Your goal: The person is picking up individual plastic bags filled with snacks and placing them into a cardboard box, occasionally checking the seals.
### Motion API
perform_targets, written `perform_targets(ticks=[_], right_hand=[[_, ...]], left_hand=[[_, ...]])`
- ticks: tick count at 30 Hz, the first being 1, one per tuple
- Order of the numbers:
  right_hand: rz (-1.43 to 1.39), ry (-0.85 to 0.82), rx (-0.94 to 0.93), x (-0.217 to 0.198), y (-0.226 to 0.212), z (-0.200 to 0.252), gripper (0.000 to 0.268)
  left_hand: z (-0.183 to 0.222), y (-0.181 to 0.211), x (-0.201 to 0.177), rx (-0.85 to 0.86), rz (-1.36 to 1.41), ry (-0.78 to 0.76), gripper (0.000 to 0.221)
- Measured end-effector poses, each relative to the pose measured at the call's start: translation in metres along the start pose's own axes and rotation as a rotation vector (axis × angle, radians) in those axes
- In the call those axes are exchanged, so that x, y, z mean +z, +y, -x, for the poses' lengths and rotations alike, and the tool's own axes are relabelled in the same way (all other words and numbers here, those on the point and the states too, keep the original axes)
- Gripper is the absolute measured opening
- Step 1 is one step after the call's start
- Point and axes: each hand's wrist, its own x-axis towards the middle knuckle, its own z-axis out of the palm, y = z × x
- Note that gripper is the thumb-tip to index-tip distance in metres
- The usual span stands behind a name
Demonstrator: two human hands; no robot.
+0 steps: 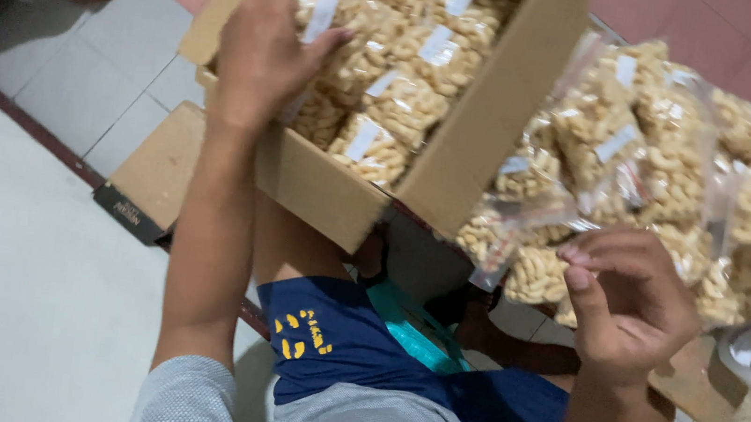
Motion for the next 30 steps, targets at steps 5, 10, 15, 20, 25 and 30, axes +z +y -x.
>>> perform_targets(ticks=[5, 10, 15, 20, 25, 30], right_hand=[[0.325, -0.554, -0.386, 0.072, -0.018, -0.099, 0.011], [0.820, -1.191, -0.005, 0.168, 0.031, -0.157, 0.019], [1.079, -1.474, 0.194, 0.216, 0.081, -0.159, 0.022], [1.099, -1.591, 0.330, 0.216, 0.073, -0.168, 0.035], [1.109, -1.583, 0.370, 0.212, 0.075, -0.155, 0.088], [1.279, -1.501, 0.189, 0.217, 0.100, -0.137, 0.062]], left_hand=[[0.009, 0.005, 0.013, -0.060, 0.027, 0.174, 0.071], [0.023, -0.007, 0.021, -0.208, 0.107, 0.396, 0.070], [0.034, -0.004, 0.015, -0.220, 0.190, 0.445, 0.062], [0.029, -0.005, 0.017, -0.244, 0.083, 0.396, 0.068], [0.031, -0.003, 0.016, -0.238, 0.095, 0.389, 0.065], [0.036, -0.013, 0.026, -0.232, 0.004, 0.395, 0.079]])
